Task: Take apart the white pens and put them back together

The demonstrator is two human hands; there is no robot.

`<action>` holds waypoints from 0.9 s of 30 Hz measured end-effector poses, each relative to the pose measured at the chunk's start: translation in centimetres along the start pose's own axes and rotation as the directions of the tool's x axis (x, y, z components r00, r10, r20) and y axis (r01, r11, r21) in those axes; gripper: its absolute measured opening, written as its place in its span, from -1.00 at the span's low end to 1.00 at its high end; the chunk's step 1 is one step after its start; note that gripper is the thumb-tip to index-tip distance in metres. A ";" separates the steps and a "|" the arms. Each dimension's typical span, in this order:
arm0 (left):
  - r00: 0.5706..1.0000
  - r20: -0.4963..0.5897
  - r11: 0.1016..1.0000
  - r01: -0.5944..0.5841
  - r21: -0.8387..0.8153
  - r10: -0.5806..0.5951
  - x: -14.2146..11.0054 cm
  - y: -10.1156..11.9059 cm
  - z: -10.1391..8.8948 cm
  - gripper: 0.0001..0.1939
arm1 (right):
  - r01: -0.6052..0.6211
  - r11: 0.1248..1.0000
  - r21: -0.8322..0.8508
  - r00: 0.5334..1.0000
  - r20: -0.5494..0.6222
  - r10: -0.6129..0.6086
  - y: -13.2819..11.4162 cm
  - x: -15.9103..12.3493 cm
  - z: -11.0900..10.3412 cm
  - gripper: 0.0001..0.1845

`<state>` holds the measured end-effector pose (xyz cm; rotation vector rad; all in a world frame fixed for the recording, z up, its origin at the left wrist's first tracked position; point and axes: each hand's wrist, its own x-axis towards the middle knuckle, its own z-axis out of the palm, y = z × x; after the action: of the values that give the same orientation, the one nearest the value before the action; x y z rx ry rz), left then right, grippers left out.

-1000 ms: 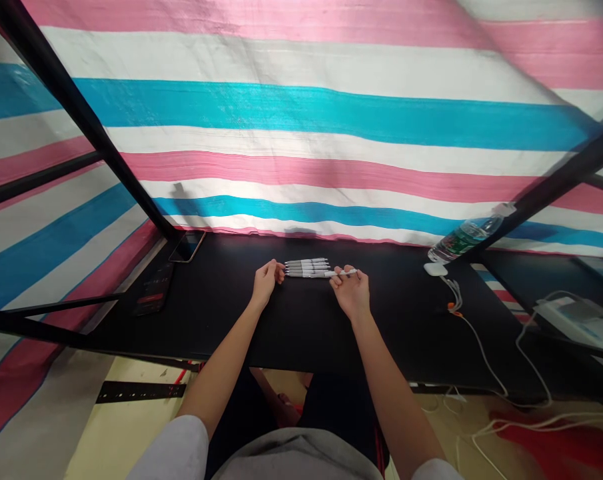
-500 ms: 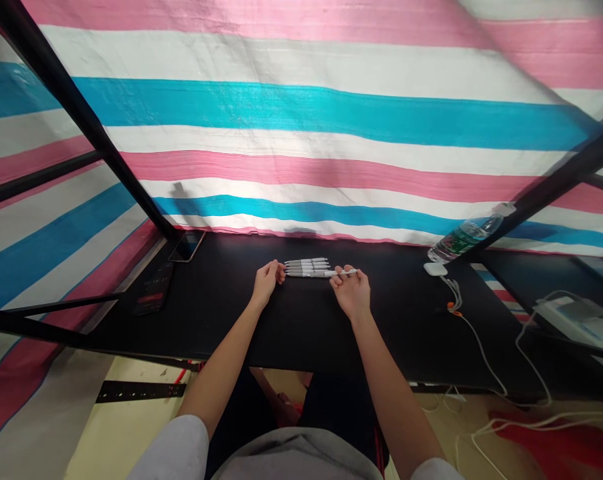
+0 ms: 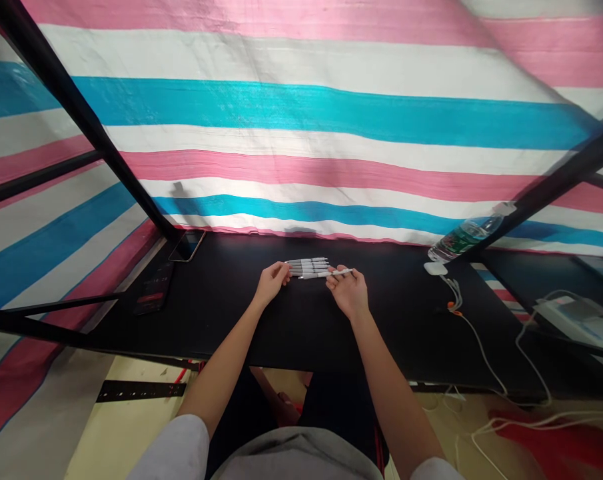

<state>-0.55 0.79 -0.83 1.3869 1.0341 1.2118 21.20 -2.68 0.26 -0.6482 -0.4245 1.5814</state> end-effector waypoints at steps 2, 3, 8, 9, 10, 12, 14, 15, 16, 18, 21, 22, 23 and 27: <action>0.995 0.083 0.996 -0.059 0.071 0.053 -0.4 0.4 0.3 -0.63 | -0.031 0.998 -0.055 0.999 0.028 0.033 0.1 0.0 0.0 -0.78; 0.988 0.136 0.992 -0.083 0.097 0.069 -0.6 0.5 0.4 -0.62 | -0.048 0.994 -0.095 0.997 0.053 0.054 0.2 -0.1 0.0 -0.77; 0.948 0.287 0.921 -0.231 0.314 0.140 -0.9 0.7 0.4 -0.73 | -0.027 0.921 -0.388 0.986 0.142 0.089 0.6 -0.1 -0.2 -0.70; 0.941 0.298 0.898 -0.263 0.354 0.159 -0.9 0.6 0.3 -0.75 | 0.037 0.874 -0.484 0.993 0.120 0.025 0.8 0.0 -0.3 -0.70; 0.936 0.306 0.877 -0.288 0.385 0.174 -0.8 0.6 0.2 -0.76 | 0.118 0.794 -0.596 0.993 0.087 -0.082 1.0 0.0 -0.4 -0.71; 0.927 0.324 0.844 -0.321 0.430 0.188 -0.6 0.5 -0.1 -0.78 | 0.267 0.510 -0.818 0.940 0.104 -0.325 1.5 0.1 -0.7 -0.75; 0.917 0.350 0.810 -0.349 0.470 0.192 -0.5 0.4 -0.3 -0.80 | 0.320 0.246 -0.915 0.882 0.193 -0.430 1.9 0.1 -1.0 -0.77; 0.911 0.365 0.792 -0.364 0.491 0.192 -0.5 0.4 -0.4 -0.81 | 0.325 0.147 -0.934 0.865 0.230 -0.446 2.0 0.0 -1.1 -0.77; 0.905 0.381 0.774 -0.377 0.508 0.191 -0.4 0.4 -0.5 -0.82 | 0.322 0.075 -0.944 0.856 0.256 -0.449 2.1 0.0 -1.1 -0.77; 0.892 0.414 0.748 -0.401 0.530 0.185 -0.4 0.5 -0.5 -0.82 | 0.315 -0.013 -0.949 0.851 0.288 -0.440 2.2 0.0 -1.2 -0.77; 0.873 0.459 0.723 -0.425 0.545 0.167 -0.4 0.6 -0.5 -0.84 | 0.322 -0.048 -0.946 0.855 0.312 -0.415 2.2 0.0 -1.1 -0.77; 0.869 0.470 0.714 -0.429 0.554 0.157 -0.4 0.6 -0.5 -0.84 | 0.326 -0.049 -0.944 0.855 0.316 -0.411 2.1 0.0 -1.1 -0.77; 0.866 0.478 0.705 -0.430 0.563 0.147 -0.4 0.6 -0.6 -0.84 | 0.330 -0.051 -0.943 0.854 0.321 -0.409 2.1 0.0 -1.1 -0.76; 0.867 0.485 0.687 -0.422 0.591 0.115 -0.4 0.4 -0.6 -0.79 | 0.351 -0.071 -0.933 0.845 0.349 -0.404 2.1 0.0 -1.1 -0.76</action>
<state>-1.24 0.39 -0.46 2.3472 1.0221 0.6678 20.24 -3.08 -1.87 -1.4586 -1.6461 0.4070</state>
